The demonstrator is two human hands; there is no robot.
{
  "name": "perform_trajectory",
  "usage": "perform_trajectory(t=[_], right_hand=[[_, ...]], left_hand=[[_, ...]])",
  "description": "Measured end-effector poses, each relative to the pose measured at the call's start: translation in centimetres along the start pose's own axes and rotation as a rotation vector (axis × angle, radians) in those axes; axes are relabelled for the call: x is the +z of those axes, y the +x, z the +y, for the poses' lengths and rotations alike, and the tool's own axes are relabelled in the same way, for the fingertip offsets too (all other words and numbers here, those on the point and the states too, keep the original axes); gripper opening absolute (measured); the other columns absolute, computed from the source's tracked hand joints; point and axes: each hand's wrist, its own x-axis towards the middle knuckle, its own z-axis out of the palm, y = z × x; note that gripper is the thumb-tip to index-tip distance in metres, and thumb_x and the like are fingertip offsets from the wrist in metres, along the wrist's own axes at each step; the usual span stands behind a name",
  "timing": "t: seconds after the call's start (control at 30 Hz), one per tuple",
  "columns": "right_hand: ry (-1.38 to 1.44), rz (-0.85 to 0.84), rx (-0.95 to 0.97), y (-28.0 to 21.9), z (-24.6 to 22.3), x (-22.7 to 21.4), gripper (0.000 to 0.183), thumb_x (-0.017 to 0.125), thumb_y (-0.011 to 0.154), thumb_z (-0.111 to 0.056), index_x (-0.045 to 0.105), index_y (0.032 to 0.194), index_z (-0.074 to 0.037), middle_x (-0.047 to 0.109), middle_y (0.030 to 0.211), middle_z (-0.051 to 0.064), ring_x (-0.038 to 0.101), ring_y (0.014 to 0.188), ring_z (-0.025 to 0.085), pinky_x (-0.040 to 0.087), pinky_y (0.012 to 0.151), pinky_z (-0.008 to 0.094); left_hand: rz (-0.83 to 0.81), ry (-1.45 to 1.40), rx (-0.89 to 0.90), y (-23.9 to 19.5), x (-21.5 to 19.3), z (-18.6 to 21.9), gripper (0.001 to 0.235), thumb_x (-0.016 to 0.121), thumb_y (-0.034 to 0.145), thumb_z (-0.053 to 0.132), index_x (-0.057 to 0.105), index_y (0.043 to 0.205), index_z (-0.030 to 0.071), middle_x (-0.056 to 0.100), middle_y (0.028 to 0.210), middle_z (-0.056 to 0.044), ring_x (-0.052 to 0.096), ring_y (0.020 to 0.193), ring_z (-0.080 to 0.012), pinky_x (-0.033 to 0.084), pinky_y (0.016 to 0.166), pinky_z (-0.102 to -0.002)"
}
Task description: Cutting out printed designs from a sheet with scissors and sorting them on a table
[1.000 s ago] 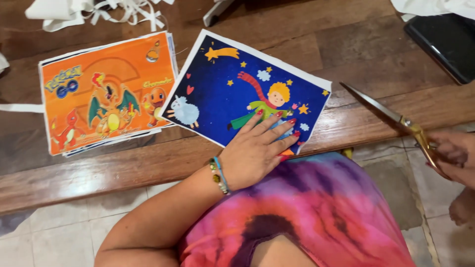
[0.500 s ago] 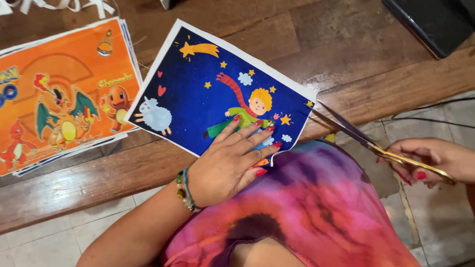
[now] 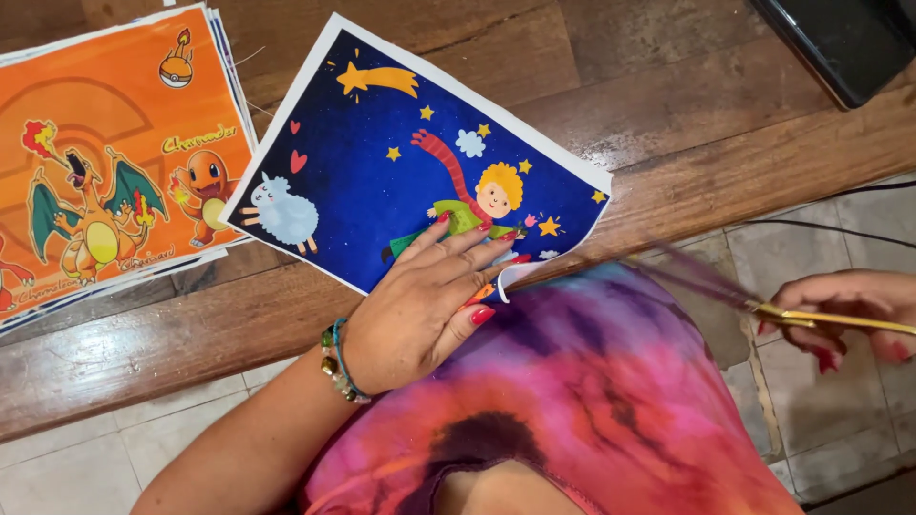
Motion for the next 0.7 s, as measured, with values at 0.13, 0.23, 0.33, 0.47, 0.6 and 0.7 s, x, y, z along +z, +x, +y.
perform_trajectory(t=[0.13, 0.23, 0.33, 0.47, 0.6, 0.7], right_hand=[[-0.012, 0.112, -0.008, 0.2, -0.2, 0.5, 0.124, 0.095, 0.068, -0.088, 0.062, 0.134, 0.011, 0.069, 0.080, 0.011, 0.071, 0.062, 0.019, 0.068, 0.062, 0.037], [-0.088, 0.185, 0.097, 2.7, -3.4, 2.5, 0.107, 0.088, 0.061, -0.079, 0.073, 0.128, 0.002, 0.071, 0.080, 0.008, 0.067, 0.061, 0.016, 0.061, 0.057, 0.036], [-0.156, 0.283, 0.074, 3.9, -4.1, 2.8, 0.094, 0.086, 0.059, -0.069, 0.075, 0.124, -0.001, 0.070, 0.078, 0.010, 0.060, 0.057, 0.016, 0.054, 0.051, 0.033], [-0.132, 0.565, 0.220, 4.7, -4.9, 3.0, 0.058, 0.085, 0.064, 0.007, 0.077, 0.121, 0.000, 0.062, 0.075, 0.012, 0.057, 0.061, 0.022, 0.048, 0.030, 0.036], [-0.204, 0.663, 0.209, 5.2, -4.5, 3.9, 0.062, 0.088, 0.063, -0.023, 0.074, 0.121, -0.005, 0.066, 0.078, 0.015, 0.062, 0.065, 0.022, 0.049, 0.031, 0.038], [-0.182, 0.776, 0.375, 6.5, -6.6, 5.9, 0.053, 0.082, 0.073, 0.016, 0.074, 0.121, -0.006, 0.065, 0.080, 0.018, 0.059, 0.063, 0.027, 0.045, 0.025, 0.041]], left_hand=[[-0.021, 0.054, 0.019, -0.2, 0.3, 0.0, 0.048, 0.033, 0.109, 0.034, 0.052, 0.148, 0.014, 0.049, 0.158, -0.011, 0.045, 0.149, -0.0345, 0.021, 0.125, -0.059], [-0.038, 0.122, 0.038, -0.3, 0.6, 0.2, 0.045, 0.041, 0.107, 0.034, 0.054, 0.148, 0.021, 0.047, 0.160, -0.011, 0.045, 0.148, -0.0356, 0.020, 0.124, -0.062], [-0.041, 0.220, 0.062, -0.3, 0.9, 0.6, 0.040, 0.045, 0.108, 0.038, 0.061, 0.141, 0.023, 0.053, 0.155, -0.010, 0.047, 0.144, -0.0359, 0.022, 0.122, -0.062], [-0.066, 0.182, 0.076, -0.9, 1.0, 1.0, 0.045, 0.045, 0.106, 0.045, 0.062, 0.140, 0.022, 0.052, 0.155, -0.010, 0.046, 0.145, -0.0365, 0.018, 0.122, -0.065], [0.021, 0.327, 0.015, -0.8, 0.2, 0.5, 0.066, 0.036, 0.101, 0.063, 0.055, 0.147, 0.020, 0.054, 0.152, -0.014, 0.049, 0.141, -0.0389, 0.020, 0.117, -0.074], [0.125, 0.596, -0.145, -0.5, -0.4, -0.4, 0.074, 0.058, 0.092, 0.072, 0.060, 0.147, 0.022, 0.053, 0.153, -0.017, 0.038, 0.148, -0.0405, 0.019, 0.117, -0.072]])
